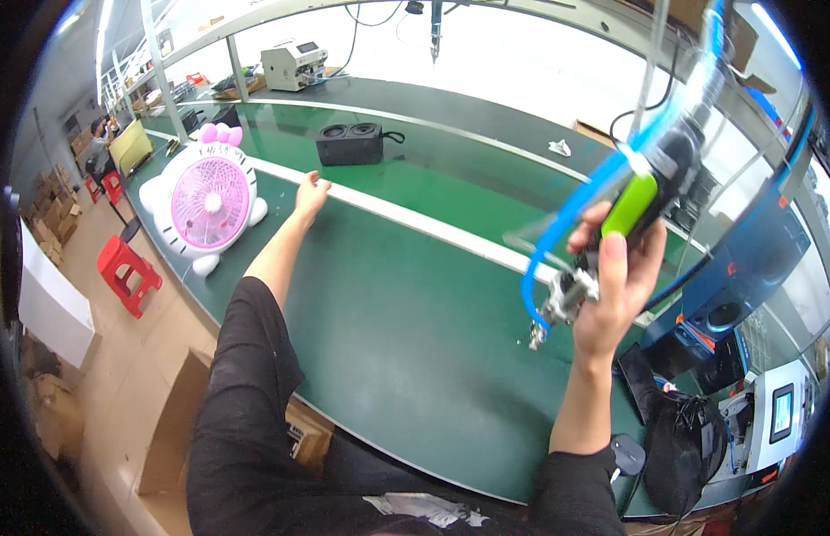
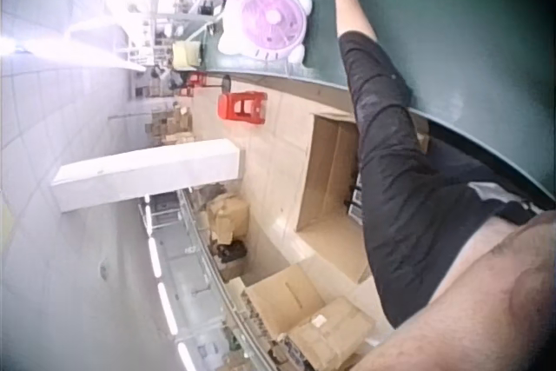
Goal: Assembling solar-powered speakers by driving screws into the plastic housing using an electric screwdriver.
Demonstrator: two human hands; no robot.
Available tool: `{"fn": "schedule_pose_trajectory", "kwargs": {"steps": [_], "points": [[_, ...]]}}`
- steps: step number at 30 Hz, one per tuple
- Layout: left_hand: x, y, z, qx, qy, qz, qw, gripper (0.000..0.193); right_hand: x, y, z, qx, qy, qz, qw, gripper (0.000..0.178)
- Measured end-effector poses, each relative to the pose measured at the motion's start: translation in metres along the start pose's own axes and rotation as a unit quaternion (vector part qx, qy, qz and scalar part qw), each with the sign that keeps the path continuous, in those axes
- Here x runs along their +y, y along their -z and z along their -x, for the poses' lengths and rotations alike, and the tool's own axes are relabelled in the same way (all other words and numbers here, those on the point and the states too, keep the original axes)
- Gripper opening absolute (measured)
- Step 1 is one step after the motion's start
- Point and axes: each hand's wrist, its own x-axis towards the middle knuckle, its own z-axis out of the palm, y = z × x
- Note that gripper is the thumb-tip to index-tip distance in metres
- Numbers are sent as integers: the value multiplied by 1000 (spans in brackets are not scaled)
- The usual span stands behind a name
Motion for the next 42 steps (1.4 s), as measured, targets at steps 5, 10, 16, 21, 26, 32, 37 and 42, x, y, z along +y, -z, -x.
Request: {"fn": "schedule_pose_trajectory", "kwargs": {"steps": [5, 10, 16, 21, 26, 32, 37, 42], "points": [[-48, -5, -78, 33, 32, 48, 998, 71, 10, -1, 1, -1, 24, 13, 1000, 62], [-72, -30, -136, 22, 16, 134, 991, 79, 16, -1, 5, 13, 9, 12, 1000, 75], [-61, -71, -166, 7, -11, 156, 988, 88, 26, -10, 9, 26, 18, 50, 998, 77], [-35, -89, -120, 54, -6, 68, 996, 82, 30, -12, 9, 36, 22, 77, 996, 74], [-25, -71, -100, -15, -144, 1, 989, 137, 31, -11, 10, 41, 32, 71, 996, 75], [-25, -72, -106, -110, -240, 28, 964, 145, 32, -13, 10, 42, 31, 70, 996, 76], [-7, -74, -87, -82, -207, -10, 975, 130, 34, -16, 9, 40, 21, 57, 997, 76], [17, -59, -58, -76, -176, -1, 982, 128, 32, -14, 10, 14, -2, 5, 1000, 77]]}}
